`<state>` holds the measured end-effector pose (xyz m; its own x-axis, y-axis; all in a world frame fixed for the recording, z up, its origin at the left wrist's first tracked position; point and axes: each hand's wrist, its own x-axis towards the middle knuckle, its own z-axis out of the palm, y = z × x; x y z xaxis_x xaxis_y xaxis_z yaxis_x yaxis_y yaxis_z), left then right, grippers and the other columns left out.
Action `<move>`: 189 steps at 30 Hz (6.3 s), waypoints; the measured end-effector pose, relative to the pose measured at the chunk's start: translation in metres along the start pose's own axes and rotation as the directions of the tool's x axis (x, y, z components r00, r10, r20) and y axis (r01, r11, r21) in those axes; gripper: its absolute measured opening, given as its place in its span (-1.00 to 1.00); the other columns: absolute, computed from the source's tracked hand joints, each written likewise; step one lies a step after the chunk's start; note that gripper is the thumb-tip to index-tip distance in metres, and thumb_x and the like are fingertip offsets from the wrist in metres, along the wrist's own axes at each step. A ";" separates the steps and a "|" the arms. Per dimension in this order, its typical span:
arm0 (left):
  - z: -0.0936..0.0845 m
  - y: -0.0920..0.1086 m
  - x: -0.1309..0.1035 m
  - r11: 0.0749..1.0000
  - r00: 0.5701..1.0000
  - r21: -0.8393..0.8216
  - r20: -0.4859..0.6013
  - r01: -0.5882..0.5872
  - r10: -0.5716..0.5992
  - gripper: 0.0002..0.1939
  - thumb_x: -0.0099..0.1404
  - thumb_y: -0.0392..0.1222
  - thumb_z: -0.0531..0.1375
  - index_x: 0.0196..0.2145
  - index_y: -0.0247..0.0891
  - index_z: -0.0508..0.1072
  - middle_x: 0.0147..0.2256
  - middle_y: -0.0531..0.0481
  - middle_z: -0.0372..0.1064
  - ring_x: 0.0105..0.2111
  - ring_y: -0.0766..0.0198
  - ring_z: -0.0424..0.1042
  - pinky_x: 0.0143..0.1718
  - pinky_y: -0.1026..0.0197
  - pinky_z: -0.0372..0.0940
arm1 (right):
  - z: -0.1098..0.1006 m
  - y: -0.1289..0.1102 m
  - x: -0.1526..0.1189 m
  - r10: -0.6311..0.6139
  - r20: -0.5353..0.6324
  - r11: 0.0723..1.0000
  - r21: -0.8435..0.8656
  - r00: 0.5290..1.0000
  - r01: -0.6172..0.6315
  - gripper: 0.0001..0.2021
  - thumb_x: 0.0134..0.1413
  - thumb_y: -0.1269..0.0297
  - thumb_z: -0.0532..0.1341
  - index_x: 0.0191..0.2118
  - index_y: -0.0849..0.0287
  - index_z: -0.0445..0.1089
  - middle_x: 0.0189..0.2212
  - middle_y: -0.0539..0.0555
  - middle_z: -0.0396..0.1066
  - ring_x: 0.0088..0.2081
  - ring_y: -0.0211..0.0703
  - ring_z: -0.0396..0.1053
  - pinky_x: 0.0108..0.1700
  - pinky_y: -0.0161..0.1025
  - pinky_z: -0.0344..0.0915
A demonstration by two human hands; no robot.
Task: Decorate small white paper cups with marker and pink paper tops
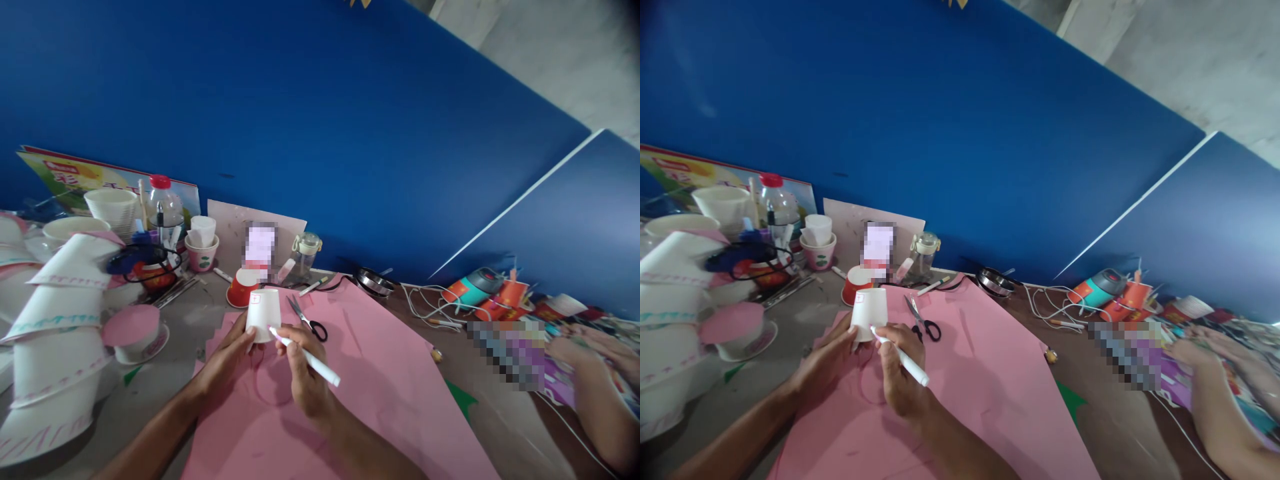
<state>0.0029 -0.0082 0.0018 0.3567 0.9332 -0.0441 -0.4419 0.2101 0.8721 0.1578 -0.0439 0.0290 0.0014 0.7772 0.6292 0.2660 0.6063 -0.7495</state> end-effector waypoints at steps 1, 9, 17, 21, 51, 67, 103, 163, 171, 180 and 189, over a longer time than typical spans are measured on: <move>0.000 0.000 0.000 1.000 1.000 -0.001 0.001 -0.003 0.003 -0.57 0.36 -0.03 0.14 0.16 -0.11 0.34 -0.03 -0.07 0.39 -0.23 0.23 0.29 -0.17 0.21 0.22 | 0.000 0.000 0.000 0.000 -0.003 1.000 -0.002 1.000 0.000 -0.70 0.36 0.17 0.00 -0.09 0.12 0.44 -0.39 0.07 0.45 -0.35 -0.12 0.39 -0.28 -0.16 0.36; 0.000 0.000 0.002 1.000 1.000 -0.019 -0.019 0.002 -0.002 -0.56 0.33 -0.02 0.18 0.13 -0.12 0.36 -0.13 -0.04 0.42 -0.20 0.19 0.32 -0.15 0.19 0.24 | 0.001 0.001 0.000 0.000 -0.003 1.000 -0.013 1.000 0.000 -0.71 0.35 0.17 0.00 -0.14 0.12 0.43 -0.40 0.07 0.44 -0.33 -0.13 0.41 -0.27 -0.17 0.36; 0.002 0.001 0.002 1.000 0.998 -0.025 -0.069 -0.006 0.004 -0.52 0.30 -0.01 0.20 0.15 -0.12 0.35 -0.09 -0.05 0.43 -0.21 0.17 0.35 -0.17 0.19 0.25 | 0.002 0.003 -0.002 0.040 0.023 0.999 0.008 0.999 -0.041 -0.71 0.34 0.17 -0.01 -0.17 0.13 0.44 -0.40 0.07 0.42 -0.35 -0.14 0.39 -0.28 -0.19 0.36; 0.001 0.001 0.002 1.000 0.998 -0.008 -0.060 -0.019 0.018 -0.53 0.32 -0.02 0.18 0.16 -0.12 0.34 -0.09 -0.05 0.43 -0.20 0.17 0.35 -0.16 0.18 0.25 | 0.003 0.004 -0.002 0.039 0.027 0.999 0.023 0.999 -0.039 -0.69 0.35 0.17 -0.01 -0.21 0.13 0.44 -0.44 0.05 0.40 -0.39 -0.15 0.38 -0.29 -0.18 0.36; 0.004 0.004 0.002 0.997 1.000 -0.066 -0.008 0.030 -0.031 -0.56 0.30 -0.04 0.21 0.11 -0.13 0.40 -0.10 -0.08 0.44 -0.19 0.16 0.34 -0.18 0.20 0.25 | 0.000 0.016 -0.004 0.112 -0.083 0.993 0.057 0.990 -0.108 -0.74 0.33 0.18 0.05 -0.15 0.13 0.45 -0.41 0.03 0.41 -0.38 -0.20 0.36 -0.30 -0.25 0.31; -0.011 -0.004 0.008 0.993 1.000 -0.120 -0.005 -0.004 0.003 -0.65 0.33 -0.05 0.20 0.04 -0.14 0.44 0.00 -0.06 0.42 -0.18 0.17 0.34 -0.23 0.22 0.21 | -0.003 0.025 -0.003 0.302 -0.131 0.946 0.168 0.944 -0.279 -0.67 0.31 0.03 0.06 -0.19 0.14 0.46 -0.46 0.01 0.38 -0.43 -0.24 0.30 -0.37 -0.31 0.27; -0.001 0.004 0.003 0.959 0.995 0.278 0.091 -0.053 0.029 -0.46 0.14 -0.06 0.35 0.07 -0.17 0.44 0.11 -0.20 0.37 0.11 -0.12 0.29 0.08 0.03 0.20 | -0.012 0.027 0.015 0.320 -0.333 0.941 0.222 0.887 -0.256 -0.54 0.26 -0.01 0.11 0.18 0.08 0.18 -0.23 0.07 0.40 -0.28 -0.17 0.39 -0.25 -0.20 0.38; -0.009 0.013 0.014 0.922 0.976 -0.356 -0.203 -0.150 0.080 -0.75 0.09 -0.23 0.40 -0.23 -0.24 0.54 -0.41 0.06 0.45 -0.48 0.44 0.34 -0.42 0.42 0.31 | -0.004 -0.013 0.003 -0.235 0.063 0.965 -0.104 0.970 0.241 -0.79 0.12 0.40 0.10 -0.12 0.07 0.31 -0.38 0.06 0.35 -0.31 -0.04 0.34 -0.17 -0.01 0.27; -0.005 0.019 0.010 0.929 0.983 -0.355 -0.176 -0.107 0.046 -0.73 0.08 -0.26 0.41 -0.23 -0.25 0.54 -0.43 0.08 0.40 -0.57 0.50 0.24 -0.51 0.45 0.22 | -0.005 -0.011 0.000 -0.164 0.005 0.987 0.001 0.986 0.164 -0.77 0.19 0.41 0.09 -0.06 0.08 0.34 -0.32 0.09 0.33 -0.29 -0.07 0.32 -0.22 -0.10 0.29; -0.008 0.016 0.009 0.946 0.996 -0.317 -0.087 -0.061 0.035 -0.76 0.02 -0.21 0.45 -0.35 -0.29 0.54 -0.42 0.06 0.38 -0.51 0.47 0.25 -0.45 0.42 0.22 | -0.005 -0.009 0.002 -0.096 -0.028 0.995 -0.019 0.995 0.095 -0.84 0.23 0.40 0.12 -0.14 0.08 0.40 -0.34 0.05 0.38 -0.30 -0.14 0.35 -0.25 -0.22 0.30; -0.007 0.019 0.006 0.959 0.999 -0.284 -0.038 0.007 -0.018 -0.72 -0.04 -0.14 0.48 -0.46 -0.32 0.51 -0.55 0.13 0.24 -0.59 0.50 0.11 -0.52 0.40 0.11 | -0.004 -0.010 0.000 -0.043 -0.092 0.999 0.001 0.995 0.043 -0.85 0.31 0.26 0.09 -0.18 0.09 0.40 -0.40 0.03 0.36 -0.36 -0.15 0.33 -0.32 -0.22 0.29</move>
<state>-0.0089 0.0029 0.0151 0.3331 0.9396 -0.0783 -0.6554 0.2905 0.6972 0.1593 -0.0505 0.0379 0.0789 0.7314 0.6773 0.2649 0.6396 -0.7216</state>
